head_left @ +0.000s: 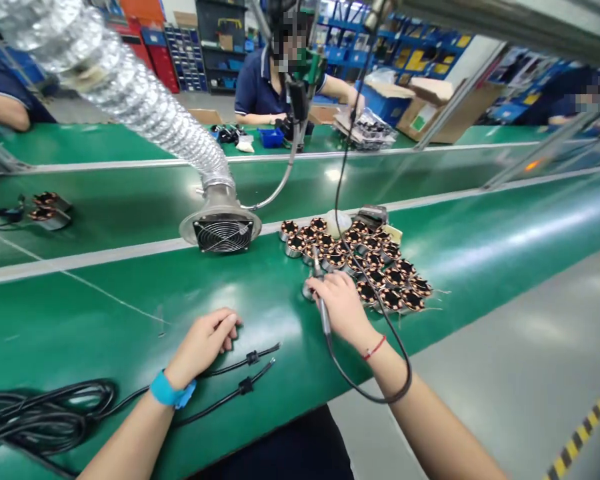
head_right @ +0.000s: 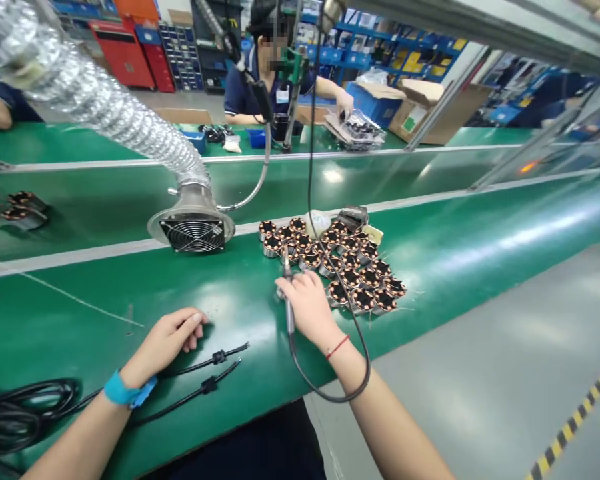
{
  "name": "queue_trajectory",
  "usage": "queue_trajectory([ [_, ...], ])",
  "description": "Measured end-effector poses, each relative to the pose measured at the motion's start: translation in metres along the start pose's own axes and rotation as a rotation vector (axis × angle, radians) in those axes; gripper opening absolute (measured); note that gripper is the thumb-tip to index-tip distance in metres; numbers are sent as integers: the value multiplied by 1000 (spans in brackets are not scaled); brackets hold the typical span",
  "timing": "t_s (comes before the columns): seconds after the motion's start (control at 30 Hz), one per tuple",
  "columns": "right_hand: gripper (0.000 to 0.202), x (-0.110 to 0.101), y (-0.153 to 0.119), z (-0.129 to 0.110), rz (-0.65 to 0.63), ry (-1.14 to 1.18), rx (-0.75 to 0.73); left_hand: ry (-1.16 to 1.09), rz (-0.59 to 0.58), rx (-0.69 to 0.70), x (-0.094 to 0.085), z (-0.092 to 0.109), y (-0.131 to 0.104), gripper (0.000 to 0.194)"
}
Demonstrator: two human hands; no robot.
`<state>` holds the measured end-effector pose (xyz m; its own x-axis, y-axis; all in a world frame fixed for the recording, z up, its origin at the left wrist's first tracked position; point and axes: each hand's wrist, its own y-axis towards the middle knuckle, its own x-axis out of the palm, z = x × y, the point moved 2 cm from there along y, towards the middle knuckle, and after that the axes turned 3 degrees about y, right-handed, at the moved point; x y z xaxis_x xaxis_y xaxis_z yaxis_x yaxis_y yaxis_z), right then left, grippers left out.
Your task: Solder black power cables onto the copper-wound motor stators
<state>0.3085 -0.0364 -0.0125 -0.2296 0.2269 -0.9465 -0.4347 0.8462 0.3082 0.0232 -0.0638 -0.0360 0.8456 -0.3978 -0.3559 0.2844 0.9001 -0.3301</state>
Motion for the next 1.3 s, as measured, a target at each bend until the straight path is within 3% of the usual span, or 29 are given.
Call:
queue_trajectory([
  [0.1,39,6,-1,-37,-8,204,-103,-88,82,-2,-7,-2,5,40],
  [0.23,42,11,4,-70,0,414,-85,-149,140,-17,-17,-3,7,39],
  [0.33,55,16,14,-84,-163,572,-113,-131,39,-10,-18,-3,6,41],
  [0.4,52,20,20,-89,-230,639,-130,-66,-65,15,-19,-2,5,42],
  [0.6,50,33,19,-88,-118,692,-76,73,-286,47,-28,1,-4,33],
  [0.77,68,36,14,-91,-193,820,-200,163,-399,30,-36,7,-13,31],
  [0.9,57,40,15,-91,-186,810,-206,251,-328,77,-39,10,-12,26],
  [1.03,51,43,13,-89,-122,776,-191,187,-185,157,-40,10,-6,27],
  [1.13,50,44,11,-90,-109,789,-248,57,-103,149,-33,8,-1,25],
  [1.3,48,46,11,-90,-101,773,-259,-164,-90,58,-14,6,2,27],
])
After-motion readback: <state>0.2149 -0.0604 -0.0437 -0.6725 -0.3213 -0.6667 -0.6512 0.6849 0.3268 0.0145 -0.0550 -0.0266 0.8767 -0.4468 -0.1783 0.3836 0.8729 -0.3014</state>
